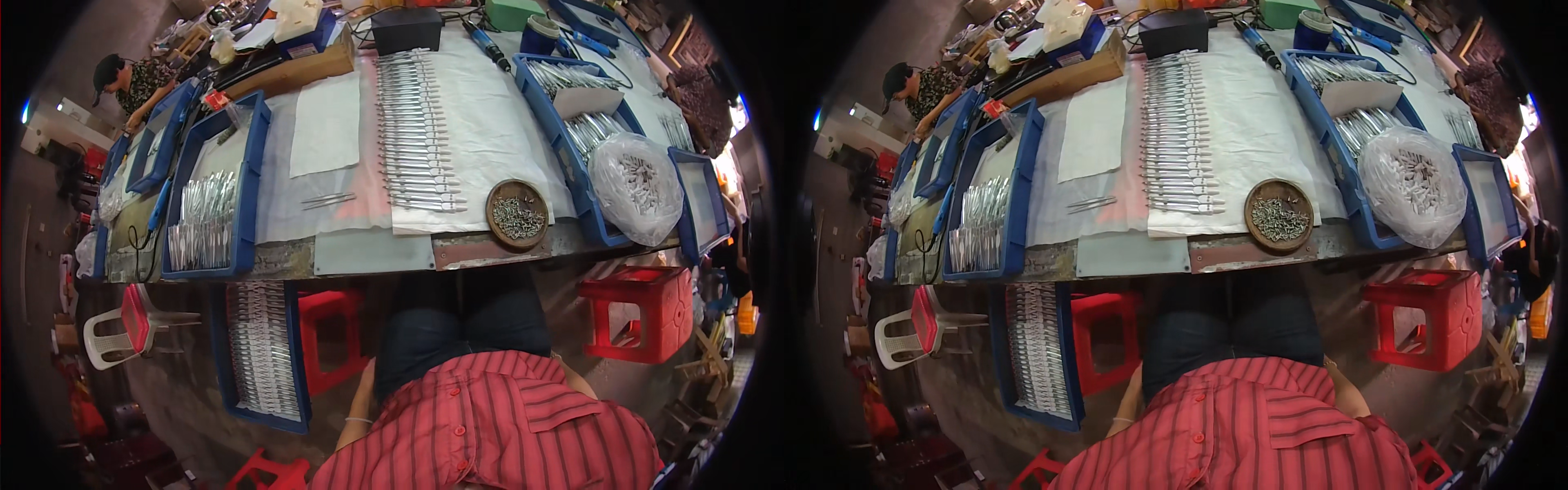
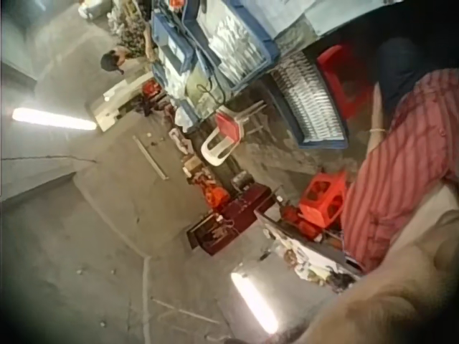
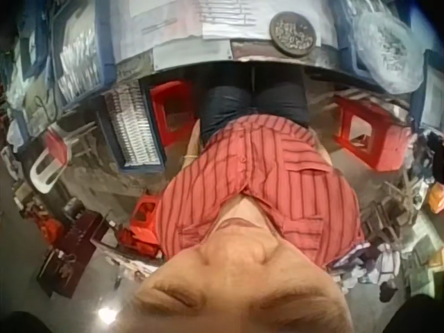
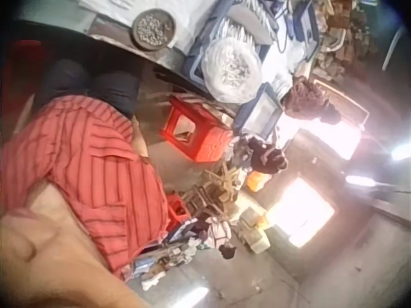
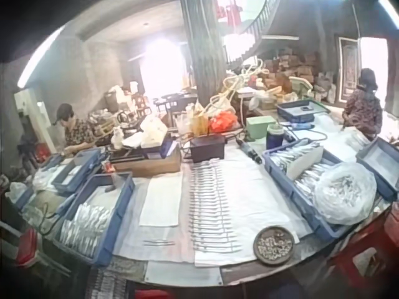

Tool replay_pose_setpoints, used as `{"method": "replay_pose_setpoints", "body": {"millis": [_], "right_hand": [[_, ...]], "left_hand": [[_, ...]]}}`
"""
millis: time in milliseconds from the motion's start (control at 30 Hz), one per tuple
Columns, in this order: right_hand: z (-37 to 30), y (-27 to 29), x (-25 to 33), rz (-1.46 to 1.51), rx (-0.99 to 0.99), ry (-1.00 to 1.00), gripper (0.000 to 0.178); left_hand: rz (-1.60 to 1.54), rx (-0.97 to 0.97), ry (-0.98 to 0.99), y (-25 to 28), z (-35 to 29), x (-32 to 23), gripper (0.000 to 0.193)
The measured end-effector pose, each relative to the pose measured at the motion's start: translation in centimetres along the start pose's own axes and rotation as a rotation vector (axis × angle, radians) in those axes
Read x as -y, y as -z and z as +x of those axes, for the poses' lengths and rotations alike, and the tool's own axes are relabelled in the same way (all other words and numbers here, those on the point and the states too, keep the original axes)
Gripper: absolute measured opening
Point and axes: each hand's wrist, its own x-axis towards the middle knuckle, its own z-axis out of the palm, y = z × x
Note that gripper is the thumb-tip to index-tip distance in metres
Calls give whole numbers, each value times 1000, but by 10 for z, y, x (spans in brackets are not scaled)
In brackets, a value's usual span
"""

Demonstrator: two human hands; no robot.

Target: Assembling small white and metal mechanical components at a workbench.

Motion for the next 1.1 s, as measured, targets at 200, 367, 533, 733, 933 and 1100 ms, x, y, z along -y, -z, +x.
{"method": "replay_pose_setpoints", "body": {"millis": [200,367,533,733,933,1100], "right_hand": [[14,2,23,5,32,-48,26],[32,12,52,8,78,-100,26],[32,15,60,17,99,-99,26],[44,7,46,2,101,-4,26],[35,8,30,-48,125,51,26],[16,16,11,-19,63,9,26]], "left_hand": [[25,96,219,-4,-11,4,27],[-30,144,288,-23,3,-31,28],[-206,275,326,-34,20,-75,28],[-778,516,390,-39,39,-130,29],[-121,359,-287,-22,97,-43,32],[-78,-38,-93,-11,6,-75,30]]}}
